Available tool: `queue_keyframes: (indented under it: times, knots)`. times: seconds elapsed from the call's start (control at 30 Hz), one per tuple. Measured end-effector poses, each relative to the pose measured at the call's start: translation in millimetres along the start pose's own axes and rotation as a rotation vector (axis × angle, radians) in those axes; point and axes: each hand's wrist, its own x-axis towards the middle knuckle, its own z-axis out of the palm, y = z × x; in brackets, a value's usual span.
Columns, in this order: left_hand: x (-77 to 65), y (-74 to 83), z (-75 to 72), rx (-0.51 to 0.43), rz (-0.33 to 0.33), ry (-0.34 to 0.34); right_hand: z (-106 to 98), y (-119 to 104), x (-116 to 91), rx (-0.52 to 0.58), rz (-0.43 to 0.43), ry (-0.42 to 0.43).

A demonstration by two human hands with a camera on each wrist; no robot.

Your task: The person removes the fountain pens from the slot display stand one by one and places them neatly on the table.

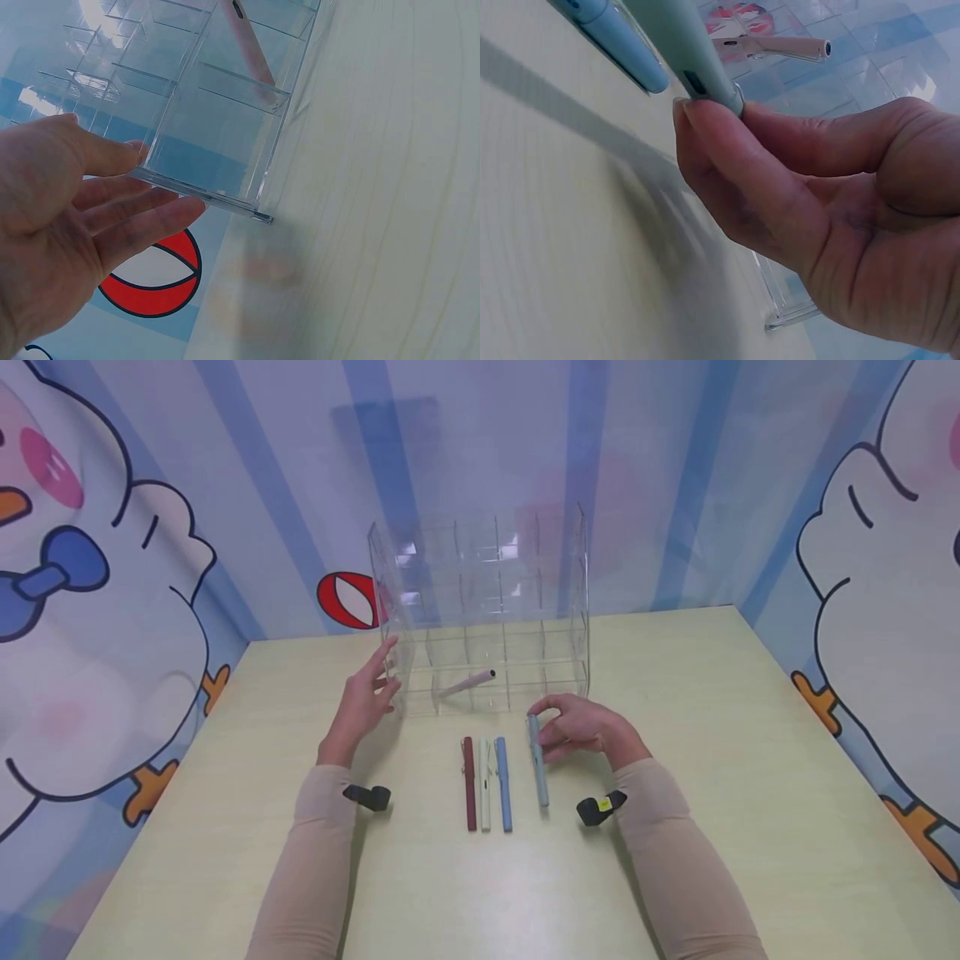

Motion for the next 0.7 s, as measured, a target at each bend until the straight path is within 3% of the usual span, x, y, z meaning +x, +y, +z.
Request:
queue_keyframes:
  times: [0.43, 0.7]
  knots:
    - [0.2, -1.2, 0.4, -0.002, 0.010, 0.007, 18.8, -2.7, 7.2, -0.106, 0.074, 0.087]
    - [0.9, -2.5, 0.1, 0.002, 0.023, 0.009, 27.8, -6.1, 8.1, -0.182, 0.074, 0.135]
